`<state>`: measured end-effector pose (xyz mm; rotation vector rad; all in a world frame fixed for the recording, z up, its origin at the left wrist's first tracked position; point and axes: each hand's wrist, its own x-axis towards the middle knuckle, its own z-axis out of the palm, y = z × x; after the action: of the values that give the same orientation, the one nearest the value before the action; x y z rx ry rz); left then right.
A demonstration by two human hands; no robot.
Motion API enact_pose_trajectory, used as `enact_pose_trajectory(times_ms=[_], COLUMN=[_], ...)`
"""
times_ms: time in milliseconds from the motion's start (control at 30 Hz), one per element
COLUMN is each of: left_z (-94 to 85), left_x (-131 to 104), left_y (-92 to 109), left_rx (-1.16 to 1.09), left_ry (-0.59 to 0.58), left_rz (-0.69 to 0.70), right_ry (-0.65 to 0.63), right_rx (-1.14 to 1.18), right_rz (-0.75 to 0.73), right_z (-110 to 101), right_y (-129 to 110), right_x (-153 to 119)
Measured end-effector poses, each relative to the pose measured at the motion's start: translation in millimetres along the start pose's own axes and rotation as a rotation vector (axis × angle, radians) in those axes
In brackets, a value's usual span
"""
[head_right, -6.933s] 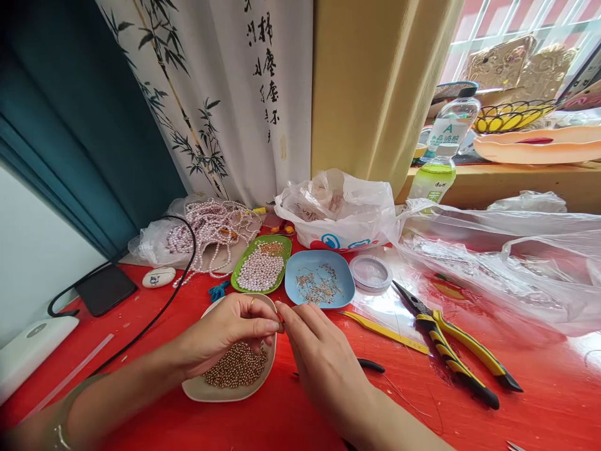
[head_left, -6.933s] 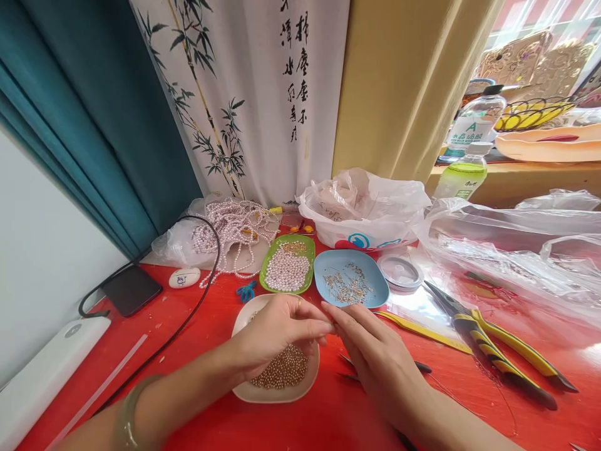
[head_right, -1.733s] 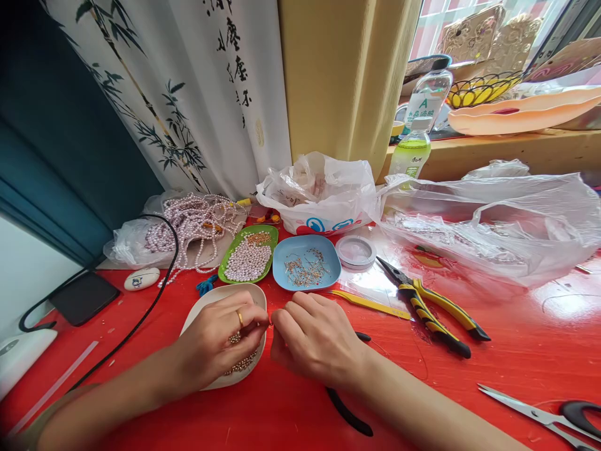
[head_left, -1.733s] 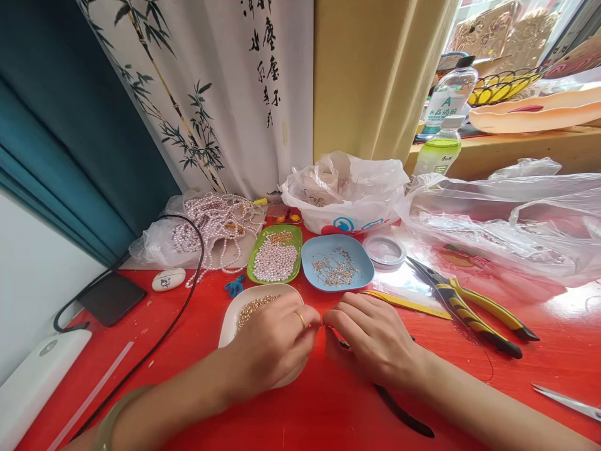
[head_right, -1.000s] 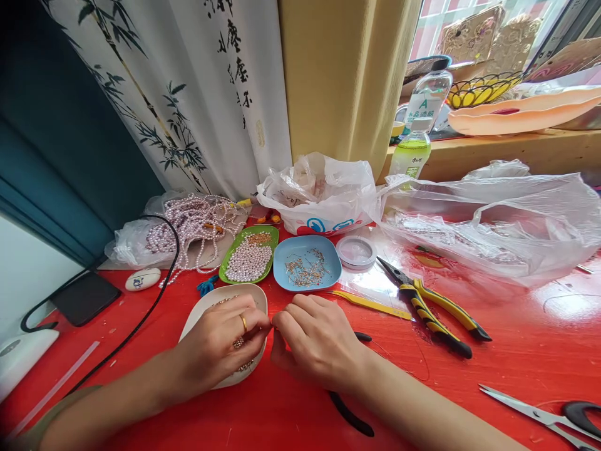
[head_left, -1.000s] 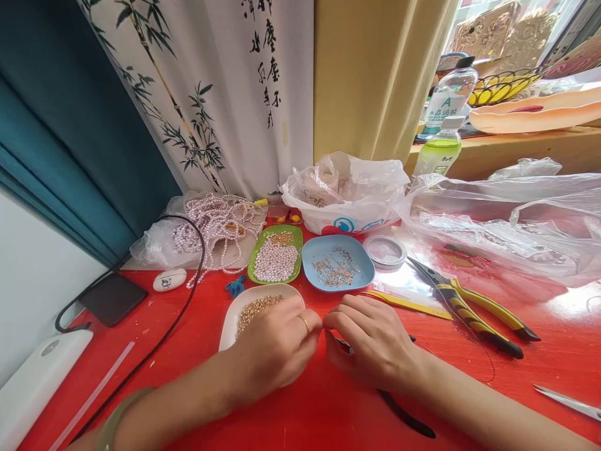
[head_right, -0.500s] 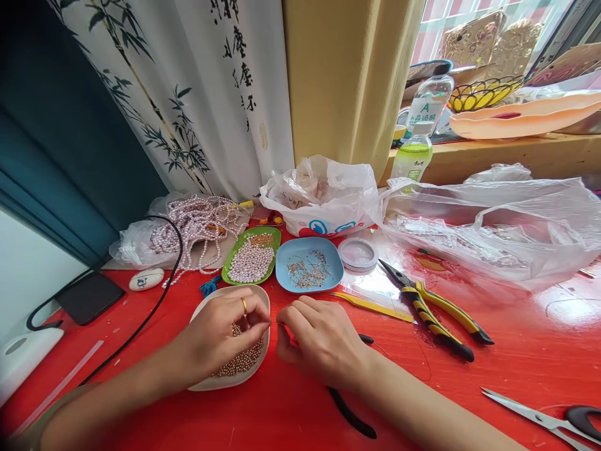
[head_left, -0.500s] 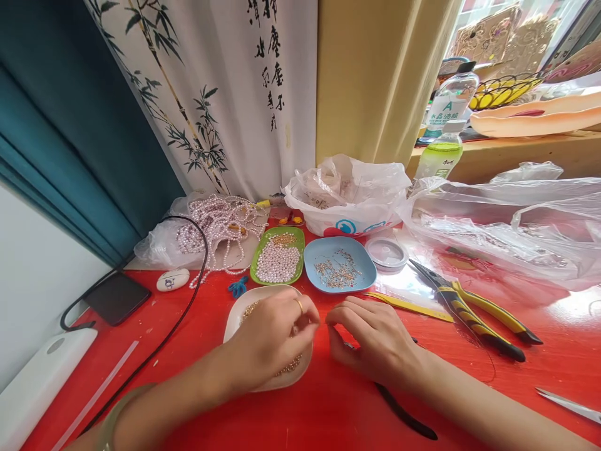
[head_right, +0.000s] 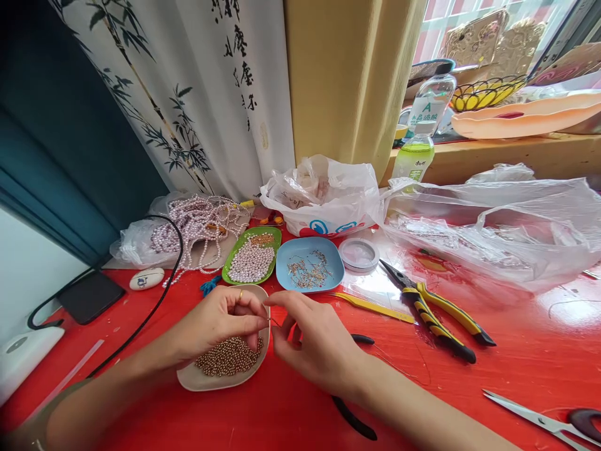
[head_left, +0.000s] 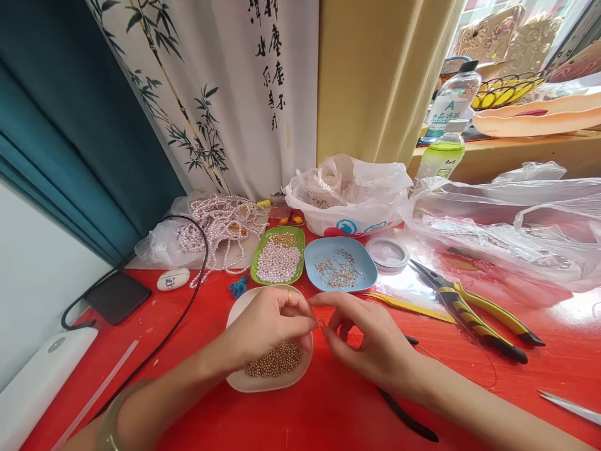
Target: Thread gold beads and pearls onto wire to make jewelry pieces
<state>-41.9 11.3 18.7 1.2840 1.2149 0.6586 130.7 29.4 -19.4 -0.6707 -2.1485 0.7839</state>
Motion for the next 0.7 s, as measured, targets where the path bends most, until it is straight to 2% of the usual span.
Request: enact_pose_trajectory(times_ms=[100, 133, 200, 267, 467, 700], left_z=[0.6, 0.9, 1.6, 2.7, 8.1, 8.8], left_x=[-0.8, -0.8, -1.0, -1.7, -6.1, -9.2], left_y=[0.7, 1.2, 2.5, 3.5, 2.0, -4.0], left_rx=[0.068, 0.09, 0.116, 0.122, 0.175, 0.32], left_ry=[0.048, 0.055, 0.057, 0.057, 0.065, 0.06], left_rz=[0.042, 0.049, 0.053, 0.051, 0.07, 0.188], right_ry=[-0.153, -0.169, -0.131, -0.056, 0.16, 0.191], right_rx=[0.441, 0.497, 0.441, 0.265, -0.165, -0.308], right_rz=[0.277, 0.32, 0.333, 0.275, -0.053, -0.218], right_z=[-0.8, -1.6, -2.7, -2.2, 5.4, 3.1], right_y=[-9.1, -11.1, -12.6, -11.2, -4.1, -5.4], right_x=[5.4, 6.6, 7.0, 5.1, -3.6, -1.2])
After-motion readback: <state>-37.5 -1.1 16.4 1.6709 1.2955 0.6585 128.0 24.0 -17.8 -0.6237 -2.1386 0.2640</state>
